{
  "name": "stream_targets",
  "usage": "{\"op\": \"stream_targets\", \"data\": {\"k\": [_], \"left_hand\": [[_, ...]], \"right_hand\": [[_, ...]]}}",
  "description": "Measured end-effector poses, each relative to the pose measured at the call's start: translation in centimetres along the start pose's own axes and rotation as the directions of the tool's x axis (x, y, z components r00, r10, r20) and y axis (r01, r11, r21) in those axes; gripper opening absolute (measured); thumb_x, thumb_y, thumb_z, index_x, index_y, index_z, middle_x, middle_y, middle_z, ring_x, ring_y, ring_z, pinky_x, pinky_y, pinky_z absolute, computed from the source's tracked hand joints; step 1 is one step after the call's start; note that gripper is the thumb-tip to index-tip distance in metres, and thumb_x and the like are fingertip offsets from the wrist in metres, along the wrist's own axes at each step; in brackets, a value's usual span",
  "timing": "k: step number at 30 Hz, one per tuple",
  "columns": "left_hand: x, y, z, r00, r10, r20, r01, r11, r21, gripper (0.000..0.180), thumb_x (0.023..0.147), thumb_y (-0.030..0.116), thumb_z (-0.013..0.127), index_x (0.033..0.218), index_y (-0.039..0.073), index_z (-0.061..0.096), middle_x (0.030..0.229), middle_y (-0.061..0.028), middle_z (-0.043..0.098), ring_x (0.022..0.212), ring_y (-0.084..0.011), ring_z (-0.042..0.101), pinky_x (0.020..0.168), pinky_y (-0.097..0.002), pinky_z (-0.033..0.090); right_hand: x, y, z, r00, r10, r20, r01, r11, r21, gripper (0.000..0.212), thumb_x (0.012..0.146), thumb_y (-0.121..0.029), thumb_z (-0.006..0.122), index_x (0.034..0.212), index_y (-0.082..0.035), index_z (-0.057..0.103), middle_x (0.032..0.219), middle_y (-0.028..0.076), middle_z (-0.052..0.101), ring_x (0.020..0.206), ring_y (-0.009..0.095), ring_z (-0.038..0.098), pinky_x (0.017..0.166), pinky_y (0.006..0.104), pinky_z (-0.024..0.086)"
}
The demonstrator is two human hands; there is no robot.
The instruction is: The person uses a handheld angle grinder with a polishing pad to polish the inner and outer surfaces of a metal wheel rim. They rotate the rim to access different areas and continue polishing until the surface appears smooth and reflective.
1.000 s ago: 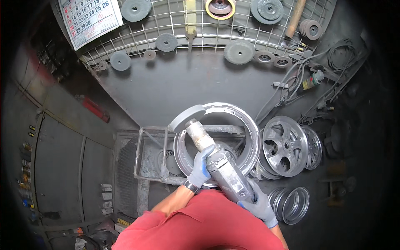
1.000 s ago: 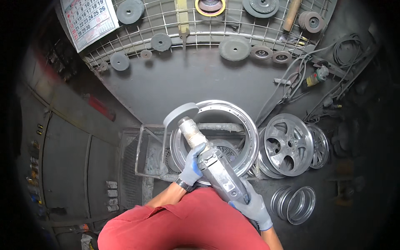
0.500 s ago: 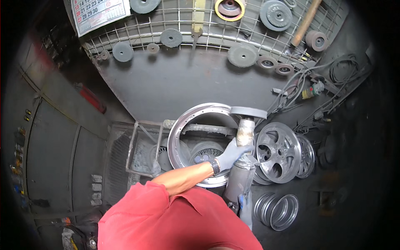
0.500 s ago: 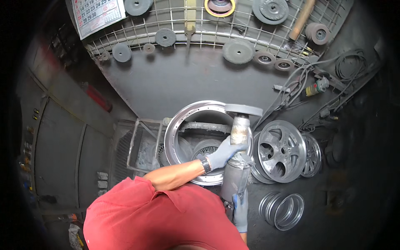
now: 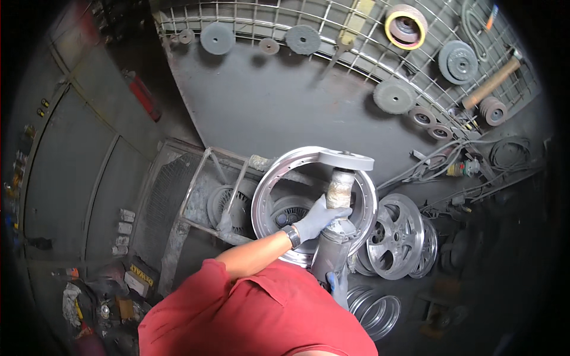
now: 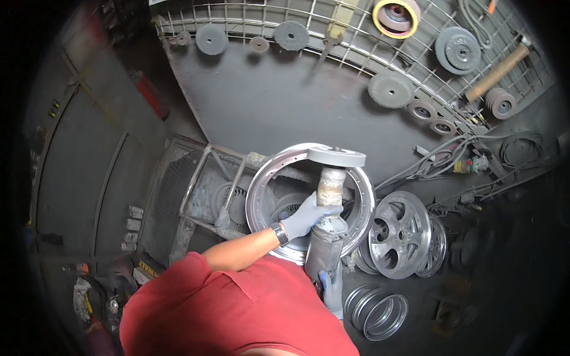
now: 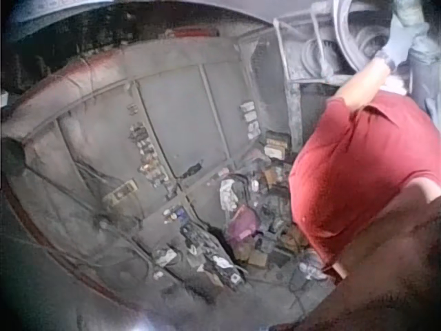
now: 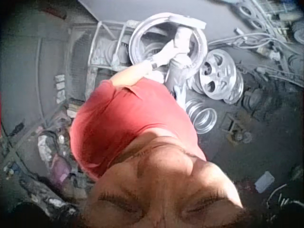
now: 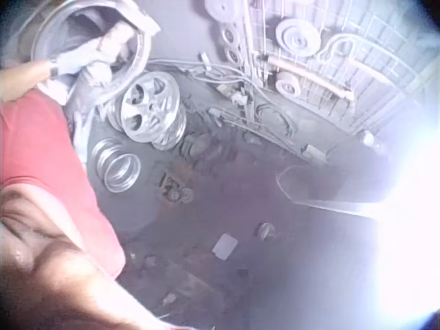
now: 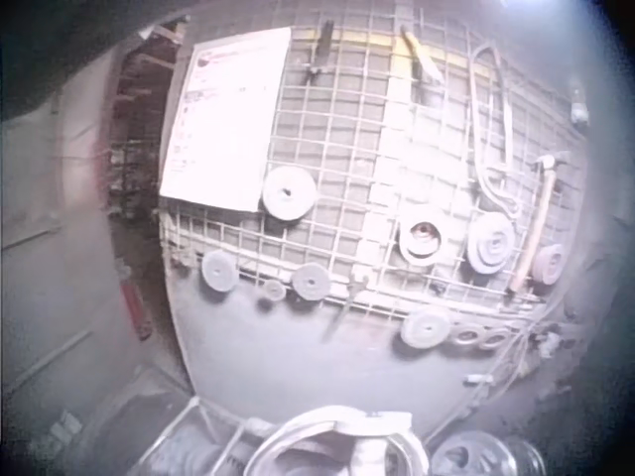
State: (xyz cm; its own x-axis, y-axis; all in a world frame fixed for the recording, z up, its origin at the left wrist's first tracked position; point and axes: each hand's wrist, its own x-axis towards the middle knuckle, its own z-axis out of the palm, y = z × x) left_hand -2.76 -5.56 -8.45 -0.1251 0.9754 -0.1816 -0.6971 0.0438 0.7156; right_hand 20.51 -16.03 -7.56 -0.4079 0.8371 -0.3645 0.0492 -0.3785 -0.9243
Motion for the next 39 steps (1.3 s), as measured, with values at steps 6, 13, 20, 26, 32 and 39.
{"op": "stream_targets", "data": {"k": [6, 13, 20, 26, 32, 39], "left_hand": [[-3.0, 0.8, -4.8, 0.997, -0.001, -0.079, -0.013, 0.986, -0.169, 0.039, 0.094, 0.010, 0.082, 0.127, 0.005, 0.062, 0.113, -0.0060, 0.073, 0.097, -0.0160, 0.074, 0.083, -0.0341, 0.062], [-3.1, 0.0, -4.3, 0.994, 0.048, -0.094, -0.066, 0.979, -0.193, 0.037, 0.095, 0.010, 0.080, 0.127, 0.007, 0.062, 0.110, -0.0039, 0.072, 0.099, -0.0152, 0.072, 0.087, -0.0331, 0.060], [-0.3, 0.8, -0.8, 0.999, 0.029, -0.014, -0.030, 0.996, -0.087, 0.050, 0.093, 0.011, 0.082, 0.135, 0.007, 0.056, 0.117, -0.0037, 0.067, 0.101, -0.0147, 0.071, 0.089, -0.0336, 0.060], [-2.6, 1.6, -2.2, 0.997, 0.014, -0.079, -0.029, 0.981, -0.190, 0.042, 0.095, 0.011, 0.081, 0.130, 0.007, 0.060, 0.111, -0.0046, 0.070, 0.099, -0.0153, 0.072, 0.087, -0.0343, 0.060], [-5.0, -0.1, -6.0, 0.980, 0.037, -0.194, -0.074, 0.979, -0.188, 0.031, 0.097, 0.013, 0.079, 0.123, 0.003, 0.067, 0.110, -0.0097, 0.076, 0.100, -0.0198, 0.075, 0.090, -0.0366, 0.062], [-4.0, 0.8, -3.6, 0.992, 0.031, -0.123, -0.054, 0.981, -0.189, 0.030, 0.098, 0.011, 0.075, 0.124, 0.005, 0.063, 0.111, -0.0075, 0.073, 0.100, -0.0191, 0.074, 0.090, -0.0367, 0.061]], "right_hand": [[2.6, -0.4, -0.7, 0.987, 0.016, 0.162, 0.022, 0.973, -0.229, 0.083, 0.096, -0.014, 0.070, 0.166, -0.001, 0.029, 0.158, 0.017, 0.049, 0.142, 0.026, 0.049, 0.119, 0.0383, 0.039], [2.8, -0.4, -2.0, 0.983, -0.023, 0.181, 0.078, 0.949, -0.305, 0.084, 0.097, -0.015, 0.068, 0.168, 0.000, 0.025, 0.158, 0.019, 0.049, 0.142, 0.028, 0.050, 0.120, 0.0388, 0.039], [1.6, -2.3, -1.2, 0.994, 0.071, 0.086, -0.064, 0.995, -0.081, 0.084, 0.097, -0.015, 0.065, 0.168, -0.001, 0.025, 0.160, 0.020, 0.047, 0.144, 0.029, 0.049, 0.121, 0.0402, 0.037], [2.5, -0.6, -2.6, 0.988, 0.037, 0.147, 0.004, 0.964, -0.267, 0.083, 0.094, -0.010, 0.067, 0.167, -0.001, 0.028, 0.161, 0.020, 0.044, 0.148, 0.028, 0.045, 0.124, 0.0406, 0.034], [3.3, -2.0, -2.2, 0.974, 0.056, 0.222, 0.037, 0.918, -0.395, 0.086, 0.091, -0.015, 0.073, 0.166, -0.001, 0.031, 0.158, 0.020, 0.049, 0.146, 0.028, 0.048, 0.122, 0.0399, 0.036], [2.0, -0.7, -3.7, 0.994, 0.058, 0.095, -0.018, 0.926, -0.376, 0.086, 0.093, -0.017, 0.075, 0.165, 0.000, 0.032, 0.158, 0.021, 0.050, 0.144, 0.028, 0.050, 0.121, 0.0398, 0.038]]}}
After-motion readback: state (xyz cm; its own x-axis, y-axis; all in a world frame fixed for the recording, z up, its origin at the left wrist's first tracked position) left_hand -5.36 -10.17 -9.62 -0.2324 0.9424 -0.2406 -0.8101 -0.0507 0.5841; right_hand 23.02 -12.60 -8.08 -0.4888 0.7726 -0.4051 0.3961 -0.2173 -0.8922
